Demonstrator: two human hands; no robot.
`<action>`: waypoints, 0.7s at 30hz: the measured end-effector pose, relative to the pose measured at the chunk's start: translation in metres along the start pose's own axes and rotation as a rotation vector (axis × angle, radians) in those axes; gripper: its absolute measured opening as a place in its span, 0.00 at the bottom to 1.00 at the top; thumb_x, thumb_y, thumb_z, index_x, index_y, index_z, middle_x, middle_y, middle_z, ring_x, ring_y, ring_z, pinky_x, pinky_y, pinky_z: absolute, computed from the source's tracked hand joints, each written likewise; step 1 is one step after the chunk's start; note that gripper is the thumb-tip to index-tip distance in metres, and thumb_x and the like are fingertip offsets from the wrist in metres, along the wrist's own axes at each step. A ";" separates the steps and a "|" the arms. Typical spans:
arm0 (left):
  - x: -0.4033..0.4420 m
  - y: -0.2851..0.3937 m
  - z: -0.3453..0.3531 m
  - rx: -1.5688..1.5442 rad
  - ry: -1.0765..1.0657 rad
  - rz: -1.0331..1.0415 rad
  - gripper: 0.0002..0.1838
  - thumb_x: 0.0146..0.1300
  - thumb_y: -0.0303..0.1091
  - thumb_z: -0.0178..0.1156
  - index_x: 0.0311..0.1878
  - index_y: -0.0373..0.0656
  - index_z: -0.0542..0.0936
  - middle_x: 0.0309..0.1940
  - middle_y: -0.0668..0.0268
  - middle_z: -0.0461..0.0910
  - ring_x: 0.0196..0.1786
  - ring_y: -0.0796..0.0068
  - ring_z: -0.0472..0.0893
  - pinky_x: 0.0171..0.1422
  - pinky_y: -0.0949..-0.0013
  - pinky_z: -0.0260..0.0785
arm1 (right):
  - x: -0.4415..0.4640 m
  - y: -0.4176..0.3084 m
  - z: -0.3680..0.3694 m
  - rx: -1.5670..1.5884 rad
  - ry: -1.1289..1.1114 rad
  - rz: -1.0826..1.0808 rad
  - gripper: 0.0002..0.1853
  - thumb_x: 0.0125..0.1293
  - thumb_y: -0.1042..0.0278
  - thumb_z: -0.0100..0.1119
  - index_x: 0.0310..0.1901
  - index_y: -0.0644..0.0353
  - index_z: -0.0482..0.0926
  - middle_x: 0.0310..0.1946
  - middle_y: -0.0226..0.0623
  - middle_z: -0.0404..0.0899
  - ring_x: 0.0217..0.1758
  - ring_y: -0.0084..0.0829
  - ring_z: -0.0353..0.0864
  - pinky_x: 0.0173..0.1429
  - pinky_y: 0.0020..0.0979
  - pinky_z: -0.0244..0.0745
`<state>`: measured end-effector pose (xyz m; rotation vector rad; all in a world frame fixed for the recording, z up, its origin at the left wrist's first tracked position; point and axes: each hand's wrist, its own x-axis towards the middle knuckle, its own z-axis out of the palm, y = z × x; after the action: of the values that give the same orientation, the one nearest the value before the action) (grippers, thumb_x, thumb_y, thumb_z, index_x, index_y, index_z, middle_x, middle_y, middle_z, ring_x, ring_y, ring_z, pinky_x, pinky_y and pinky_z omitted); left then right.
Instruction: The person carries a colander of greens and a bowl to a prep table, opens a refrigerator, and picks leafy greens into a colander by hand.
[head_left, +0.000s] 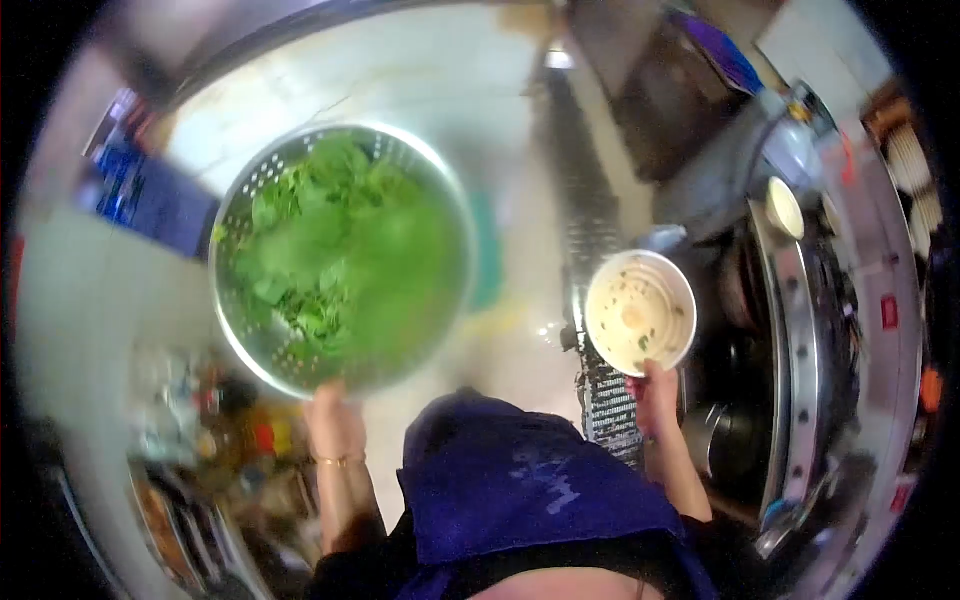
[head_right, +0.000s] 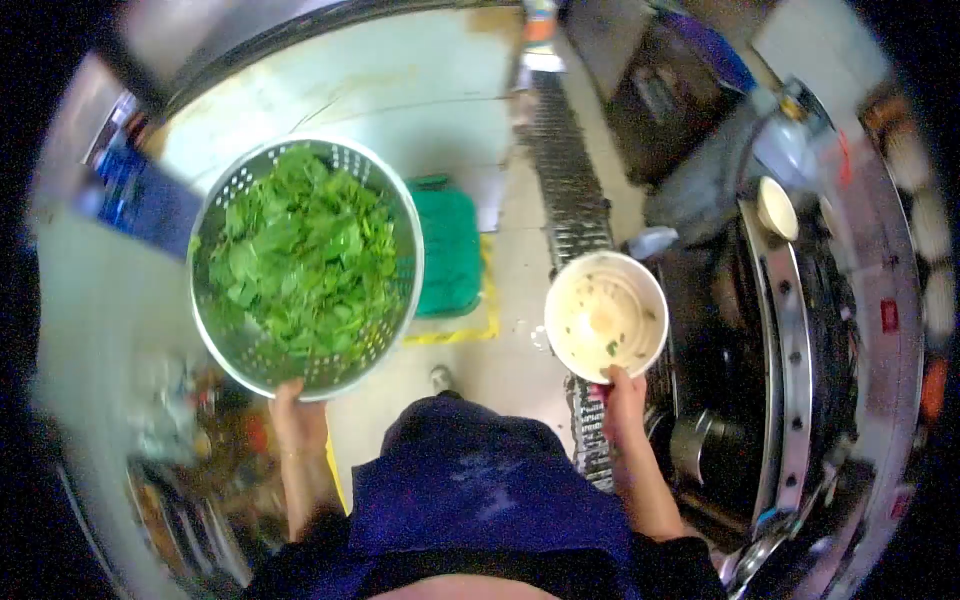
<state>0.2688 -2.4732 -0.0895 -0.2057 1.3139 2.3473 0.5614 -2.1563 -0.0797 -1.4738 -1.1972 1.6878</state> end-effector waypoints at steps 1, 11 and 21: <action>0.002 0.001 0.001 0.090 0.071 -0.046 0.36 0.48 0.28 0.60 0.64 0.42 0.61 0.54 0.58 0.69 0.55 0.57 0.73 0.60 0.48 0.67 | -0.004 -0.008 0.011 0.045 0.004 -0.054 0.21 0.59 0.71 0.49 0.53 0.71 0.64 0.36 0.43 0.76 0.26 0.27 0.74 0.27 0.27 0.72; 0.082 -0.035 0.034 0.365 -0.448 -0.385 0.25 0.48 0.18 0.55 0.53 0.36 0.68 0.42 0.60 0.74 0.44 0.67 0.76 0.47 0.61 0.73 | -0.031 -0.054 0.099 0.466 0.309 -0.333 0.25 0.56 0.71 0.48 0.56 0.71 0.66 0.47 0.45 0.75 0.47 0.37 0.78 0.48 0.35 0.76; 0.118 0.008 0.083 0.159 -0.540 -0.749 0.21 0.57 0.23 0.49 0.56 0.33 0.66 0.50 0.51 0.73 0.48 0.54 0.78 0.48 0.47 0.75 | -0.078 -0.039 0.112 0.357 0.428 -0.216 0.26 0.57 0.72 0.47 0.59 0.65 0.62 0.45 0.43 0.75 0.41 0.32 0.78 0.42 0.33 0.77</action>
<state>0.1672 -2.3719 -0.0782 0.0005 0.9267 1.5121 0.4639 -2.2350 -0.0125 -1.3377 -0.7479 1.2756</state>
